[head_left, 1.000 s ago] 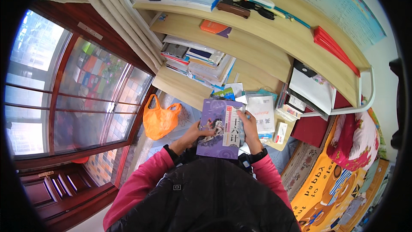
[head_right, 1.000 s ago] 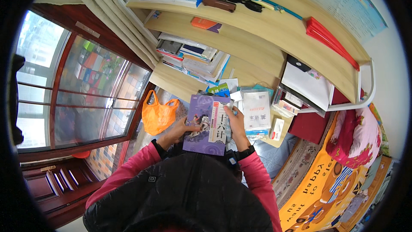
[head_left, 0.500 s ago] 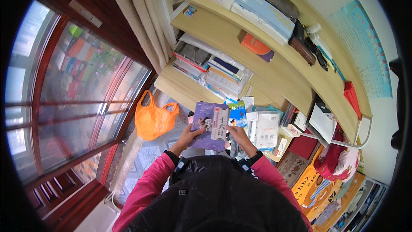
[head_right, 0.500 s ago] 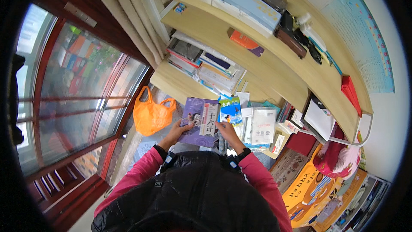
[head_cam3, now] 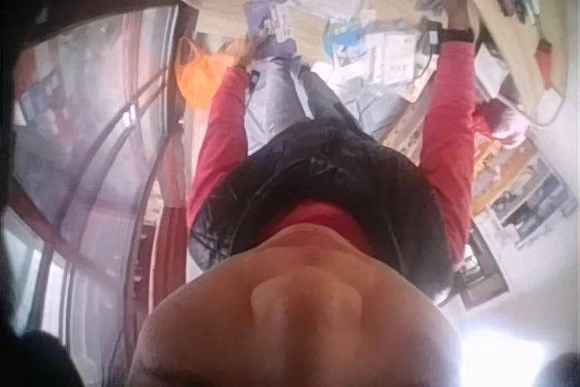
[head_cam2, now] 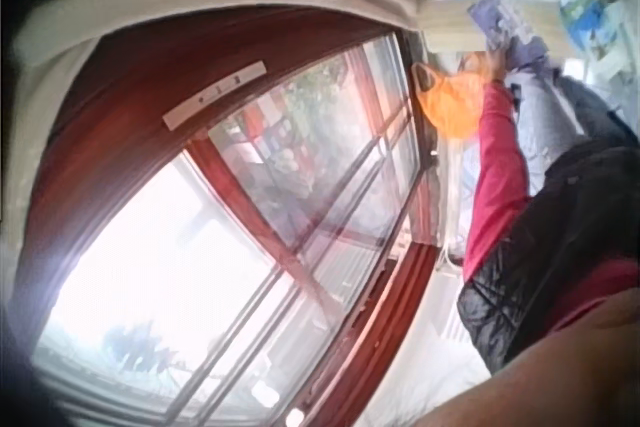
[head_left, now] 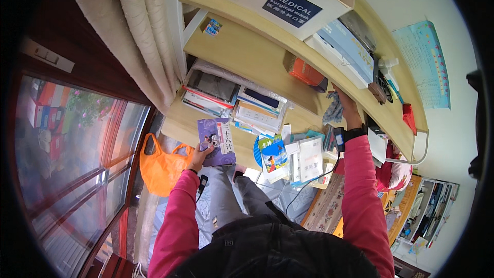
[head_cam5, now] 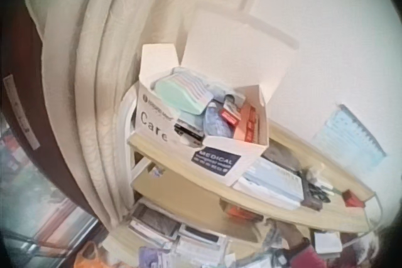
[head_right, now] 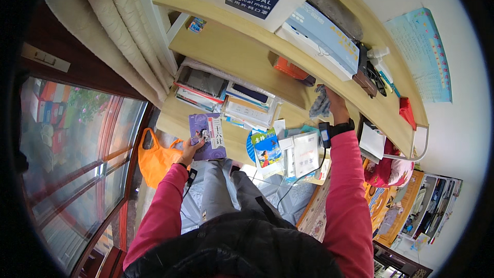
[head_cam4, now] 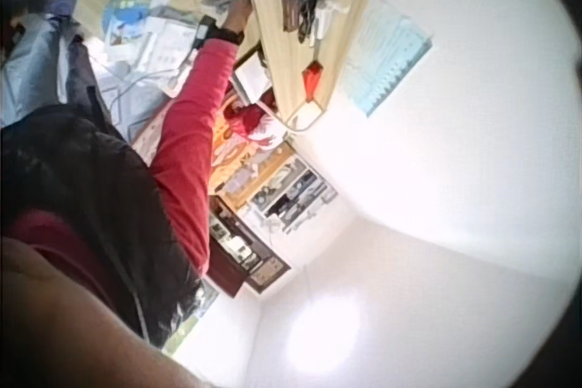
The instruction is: The person wipes a wall-mounted shelf with a cloth, moving items like a toy gun, sunglasses, and a long stick aside. They then wipe several books and a red folder before placing them back. The person also wipes a small container and places it on a nearby desk.
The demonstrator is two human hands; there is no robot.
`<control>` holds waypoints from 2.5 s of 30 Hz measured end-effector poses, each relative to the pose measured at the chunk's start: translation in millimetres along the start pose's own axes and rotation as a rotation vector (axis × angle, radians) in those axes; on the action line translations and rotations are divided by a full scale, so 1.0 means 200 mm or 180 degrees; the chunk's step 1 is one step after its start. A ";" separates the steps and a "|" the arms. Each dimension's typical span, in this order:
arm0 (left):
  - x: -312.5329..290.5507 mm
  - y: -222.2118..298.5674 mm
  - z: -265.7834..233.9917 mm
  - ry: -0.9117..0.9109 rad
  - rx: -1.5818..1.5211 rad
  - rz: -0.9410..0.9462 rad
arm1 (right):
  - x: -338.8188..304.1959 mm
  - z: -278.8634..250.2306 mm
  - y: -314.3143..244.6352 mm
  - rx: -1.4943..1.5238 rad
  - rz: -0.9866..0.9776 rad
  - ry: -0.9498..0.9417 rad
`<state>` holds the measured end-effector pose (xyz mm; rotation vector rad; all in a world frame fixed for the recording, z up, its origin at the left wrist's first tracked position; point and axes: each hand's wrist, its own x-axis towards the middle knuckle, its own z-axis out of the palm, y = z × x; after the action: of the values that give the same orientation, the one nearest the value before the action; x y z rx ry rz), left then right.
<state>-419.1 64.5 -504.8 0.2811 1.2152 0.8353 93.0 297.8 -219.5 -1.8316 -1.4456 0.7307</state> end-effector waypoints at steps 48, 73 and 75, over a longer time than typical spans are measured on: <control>-1.60 1.04 1.53 0.0163 -0.0080 0.1686 | -1.14 -0.14 -1.00 0.2562 -0.1145 -0.0744; -1.74 1.13 1.30 -0.1149 0.0795 0.1240 | -0.91 -0.06 -1.57 0.1101 -0.2048 -0.0564; -1.71 1.09 1.30 -0.1002 0.0723 0.1166 | -1.05 -0.05 -1.54 0.1259 -0.2771 -0.0441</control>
<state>-310.1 35.0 -35.7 0.8085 0.9734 0.9251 -128.5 137.7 34.4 -0.7381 -1.8156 0.6206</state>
